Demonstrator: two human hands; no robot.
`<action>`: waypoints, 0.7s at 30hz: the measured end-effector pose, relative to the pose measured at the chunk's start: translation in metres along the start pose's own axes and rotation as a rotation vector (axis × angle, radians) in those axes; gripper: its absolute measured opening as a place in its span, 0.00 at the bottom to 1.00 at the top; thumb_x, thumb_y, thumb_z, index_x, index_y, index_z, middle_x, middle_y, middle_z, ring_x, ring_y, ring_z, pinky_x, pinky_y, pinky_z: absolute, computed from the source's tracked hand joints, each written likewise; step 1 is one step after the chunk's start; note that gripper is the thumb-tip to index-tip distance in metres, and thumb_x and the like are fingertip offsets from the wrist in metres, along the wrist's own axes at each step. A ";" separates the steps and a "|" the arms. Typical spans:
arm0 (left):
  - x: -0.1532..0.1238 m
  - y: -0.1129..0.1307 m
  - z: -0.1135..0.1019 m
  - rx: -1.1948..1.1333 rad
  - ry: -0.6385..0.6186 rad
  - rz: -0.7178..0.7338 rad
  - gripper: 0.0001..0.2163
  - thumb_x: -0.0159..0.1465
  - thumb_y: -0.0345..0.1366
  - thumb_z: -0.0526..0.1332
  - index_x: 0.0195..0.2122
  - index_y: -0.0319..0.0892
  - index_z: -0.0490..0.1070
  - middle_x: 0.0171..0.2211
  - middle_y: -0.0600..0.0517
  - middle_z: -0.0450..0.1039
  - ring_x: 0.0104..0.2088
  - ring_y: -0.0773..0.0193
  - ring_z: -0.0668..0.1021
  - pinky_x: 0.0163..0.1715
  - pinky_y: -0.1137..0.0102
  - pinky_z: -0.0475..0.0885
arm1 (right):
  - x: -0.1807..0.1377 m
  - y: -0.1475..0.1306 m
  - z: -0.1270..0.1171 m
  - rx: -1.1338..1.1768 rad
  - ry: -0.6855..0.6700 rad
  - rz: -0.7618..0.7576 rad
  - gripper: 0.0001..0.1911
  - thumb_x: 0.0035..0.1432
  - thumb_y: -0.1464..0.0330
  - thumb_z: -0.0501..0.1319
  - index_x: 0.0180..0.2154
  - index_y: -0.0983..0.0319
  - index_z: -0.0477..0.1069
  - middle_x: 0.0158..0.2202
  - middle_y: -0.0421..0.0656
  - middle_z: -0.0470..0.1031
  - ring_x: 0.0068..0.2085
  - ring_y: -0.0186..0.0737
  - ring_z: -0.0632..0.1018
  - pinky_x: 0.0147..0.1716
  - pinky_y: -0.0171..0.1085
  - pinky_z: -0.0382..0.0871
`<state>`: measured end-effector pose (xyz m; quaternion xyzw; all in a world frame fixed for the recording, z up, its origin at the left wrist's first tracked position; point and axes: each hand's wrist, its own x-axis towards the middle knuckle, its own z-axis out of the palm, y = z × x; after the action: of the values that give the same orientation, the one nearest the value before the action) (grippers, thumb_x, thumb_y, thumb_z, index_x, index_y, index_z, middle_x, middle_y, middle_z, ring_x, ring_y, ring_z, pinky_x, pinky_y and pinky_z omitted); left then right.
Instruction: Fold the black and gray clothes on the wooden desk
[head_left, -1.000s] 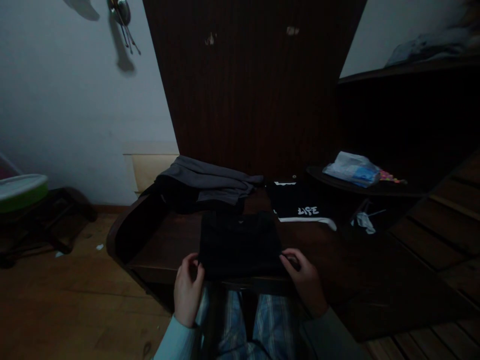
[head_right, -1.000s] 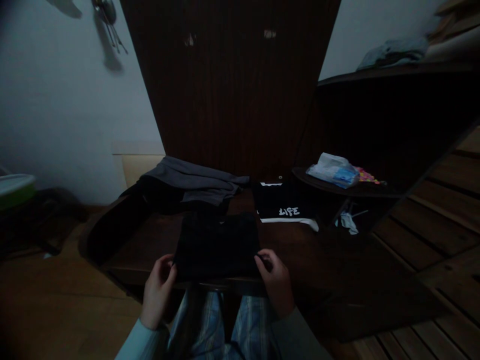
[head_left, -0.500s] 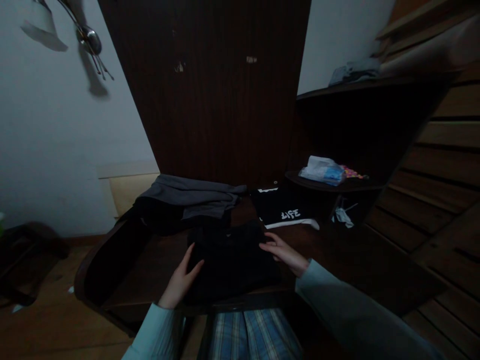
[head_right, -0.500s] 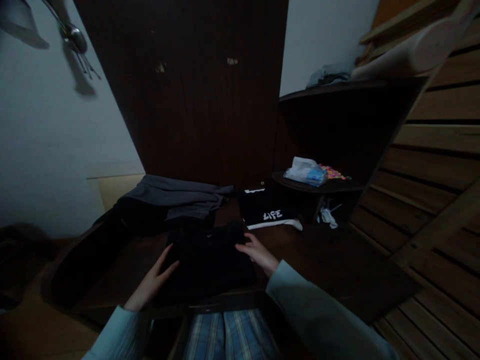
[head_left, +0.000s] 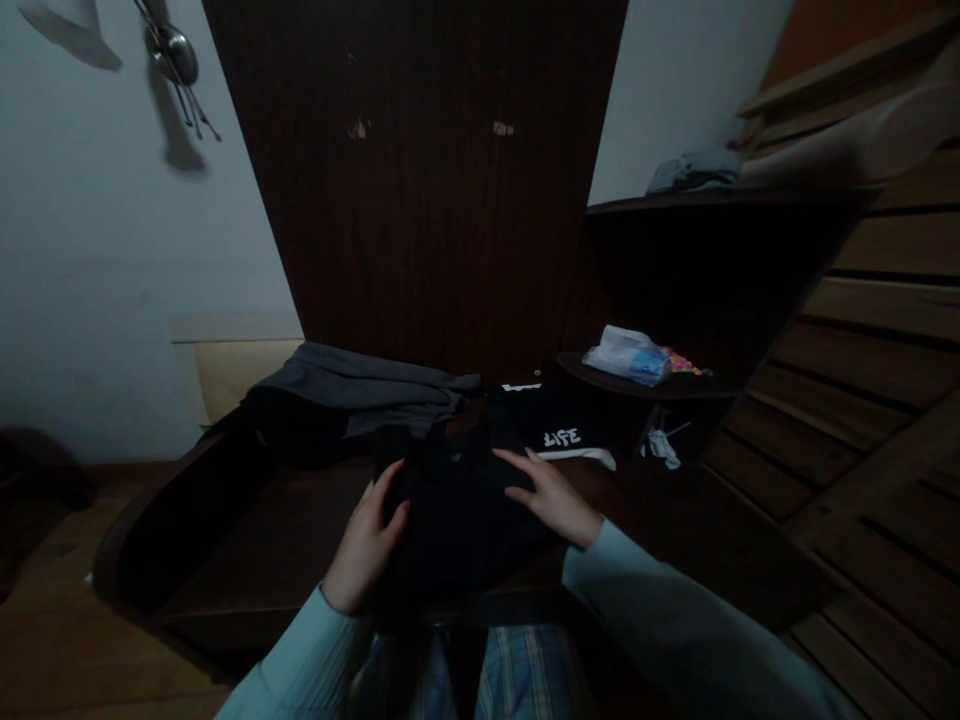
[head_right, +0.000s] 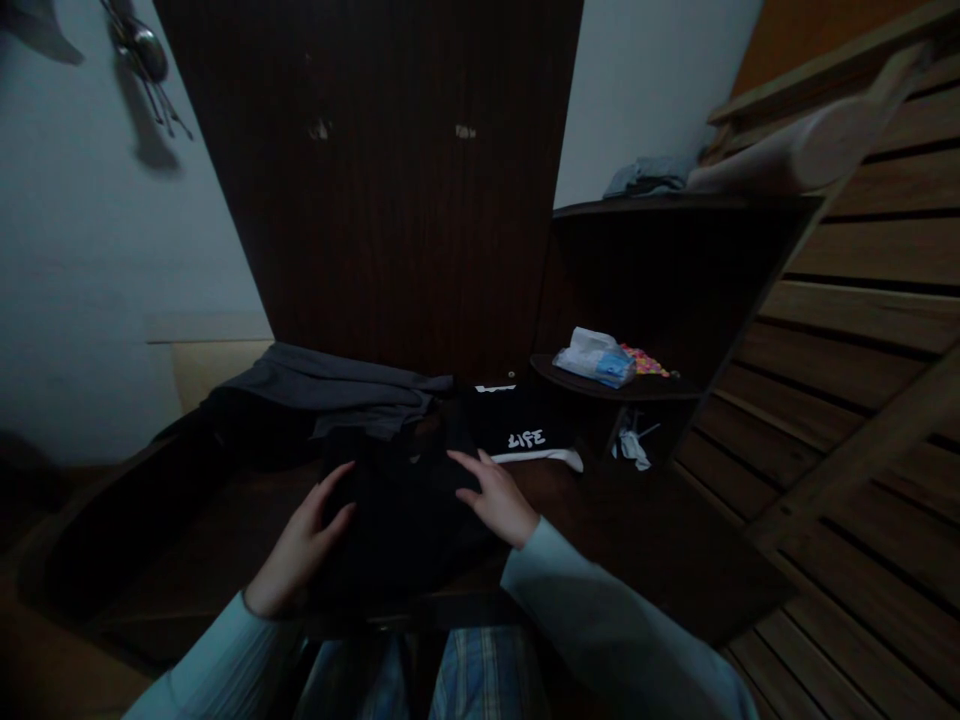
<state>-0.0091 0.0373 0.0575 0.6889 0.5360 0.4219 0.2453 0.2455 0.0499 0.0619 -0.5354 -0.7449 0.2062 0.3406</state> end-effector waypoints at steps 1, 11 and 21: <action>0.007 0.012 0.004 0.005 0.009 0.049 0.22 0.55 0.35 0.52 0.53 0.43 0.58 0.51 0.48 0.63 0.52 0.59 0.66 0.54 0.61 0.59 | 0.004 -0.002 -0.014 -0.071 0.044 -0.027 0.26 0.48 0.75 0.57 0.52 0.59 0.62 0.52 0.47 0.65 0.54 0.45 0.65 0.54 0.47 0.56; 0.122 0.081 0.111 0.036 -0.057 0.357 0.30 0.50 0.21 0.50 0.56 0.37 0.53 0.55 0.42 0.54 0.54 0.57 0.63 0.53 0.65 0.59 | 0.063 0.051 -0.123 -0.598 0.443 0.033 0.25 0.48 0.75 0.57 0.51 0.58 0.62 0.50 0.46 0.64 0.48 0.47 0.69 0.46 0.43 0.64; 0.145 0.032 0.169 0.223 -0.180 0.213 0.26 0.58 0.31 0.51 0.58 0.36 0.48 0.59 0.37 0.48 0.56 0.52 0.61 0.53 0.60 0.58 | 0.089 0.097 -0.105 -0.869 0.121 0.429 0.27 0.50 0.69 0.59 0.53 0.61 0.59 0.53 0.56 0.59 0.51 0.54 0.65 0.44 0.45 0.61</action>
<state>0.1605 0.1833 0.0408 0.7999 0.4790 0.3200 0.1685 0.3683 0.1605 0.0944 -0.7804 -0.6138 -0.0899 0.0784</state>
